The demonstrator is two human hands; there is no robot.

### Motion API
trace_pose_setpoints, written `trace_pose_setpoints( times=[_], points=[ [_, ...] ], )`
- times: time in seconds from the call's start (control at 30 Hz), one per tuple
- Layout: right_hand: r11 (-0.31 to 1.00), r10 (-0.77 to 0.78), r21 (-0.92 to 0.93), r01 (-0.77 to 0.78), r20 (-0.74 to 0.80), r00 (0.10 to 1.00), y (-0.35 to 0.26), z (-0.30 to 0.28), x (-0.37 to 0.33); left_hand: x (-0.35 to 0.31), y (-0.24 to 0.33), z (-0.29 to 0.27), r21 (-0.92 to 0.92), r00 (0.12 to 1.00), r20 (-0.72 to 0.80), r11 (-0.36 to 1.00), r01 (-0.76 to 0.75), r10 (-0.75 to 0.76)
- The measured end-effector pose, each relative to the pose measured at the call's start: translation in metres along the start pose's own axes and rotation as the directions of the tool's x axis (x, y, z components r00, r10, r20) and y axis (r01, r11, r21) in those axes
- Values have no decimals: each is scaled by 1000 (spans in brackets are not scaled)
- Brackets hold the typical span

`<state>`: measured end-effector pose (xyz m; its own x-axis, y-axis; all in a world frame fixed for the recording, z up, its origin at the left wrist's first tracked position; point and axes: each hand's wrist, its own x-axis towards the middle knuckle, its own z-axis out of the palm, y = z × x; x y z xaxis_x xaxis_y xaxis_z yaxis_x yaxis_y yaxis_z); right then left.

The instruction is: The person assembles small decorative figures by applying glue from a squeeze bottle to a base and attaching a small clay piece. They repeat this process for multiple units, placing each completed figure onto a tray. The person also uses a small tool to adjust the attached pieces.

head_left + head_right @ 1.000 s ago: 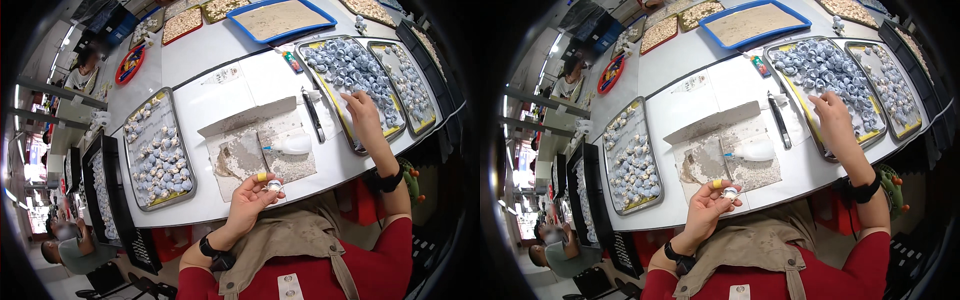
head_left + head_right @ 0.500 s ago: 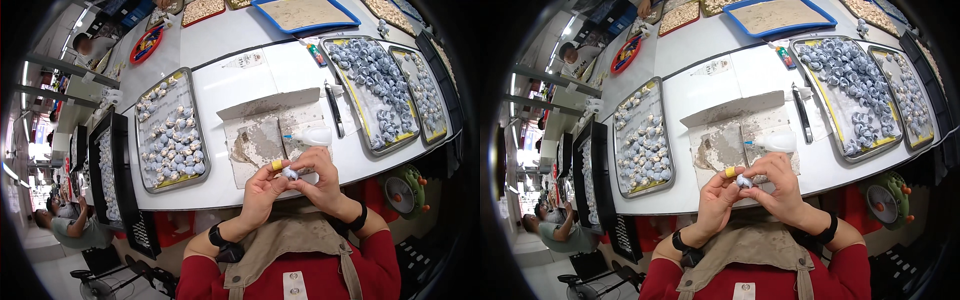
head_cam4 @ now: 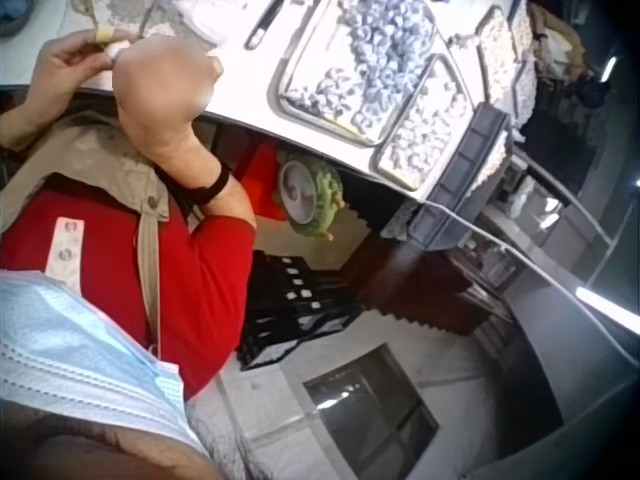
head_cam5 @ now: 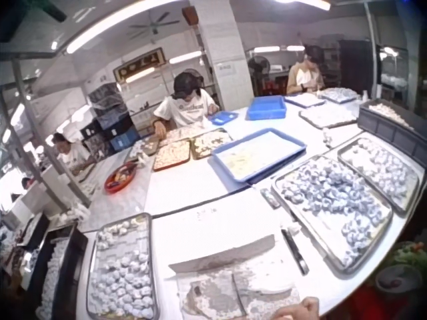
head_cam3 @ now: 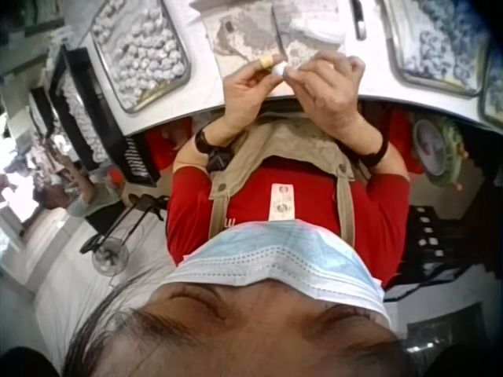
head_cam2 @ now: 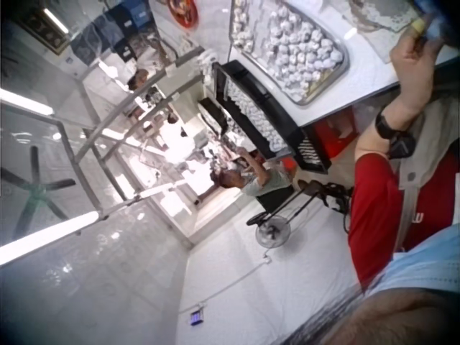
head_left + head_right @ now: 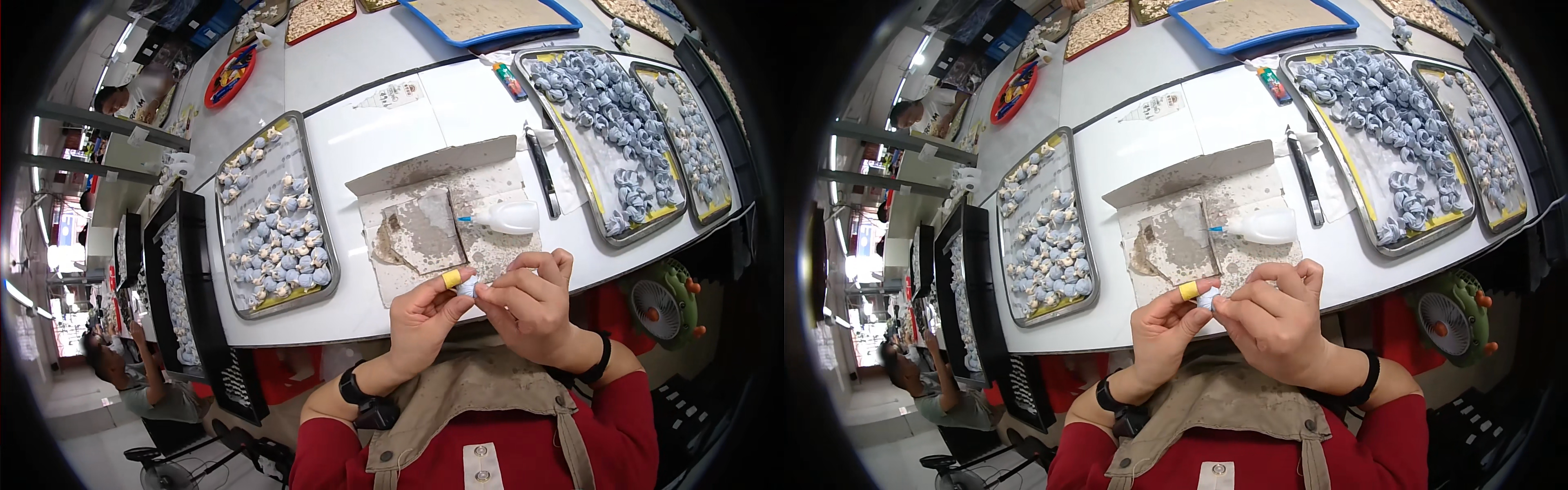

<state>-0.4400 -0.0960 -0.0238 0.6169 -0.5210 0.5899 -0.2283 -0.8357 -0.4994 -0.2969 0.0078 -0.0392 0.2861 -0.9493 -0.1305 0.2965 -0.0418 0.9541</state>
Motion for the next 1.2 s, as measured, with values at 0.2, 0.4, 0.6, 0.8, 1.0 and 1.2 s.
trace_pose_setpoints(
  times=[0.2, 0.4, 0.6, 0.8, 1.0, 1.2],
  points=[
    [992, -53, 121, 47, 45, 998, 14, -12, 3, -1, 2, 4, 8, 994, 60, 996, -86, 86],
    [629, 221, 732, -261, 153, 963, 28, -7, 2, 3, 14, 17, -213, 993, 101, 977, -32, 55],
    [406, 75, 798, -446, 457, 886, 33, -11, -4, 0, 2, 9, -192, 967, 195, 973, -127, 165],
    [348, 62, 845, -406, 412, 909, 32, -16, -7, -3, 11, 16, 64, 954, 228, 975, -213, 194],
    [453, 40, 857, -246, 257, 966, 32, -16, -11, -3, 8, 13, 24, 954, 247, 984, -179, 168],
    [305, 39, 921, -244, 244, 969, 26, 1, -10, -4, 10, 8, -66, 969, 228, 994, -83, 96]
  ],
)
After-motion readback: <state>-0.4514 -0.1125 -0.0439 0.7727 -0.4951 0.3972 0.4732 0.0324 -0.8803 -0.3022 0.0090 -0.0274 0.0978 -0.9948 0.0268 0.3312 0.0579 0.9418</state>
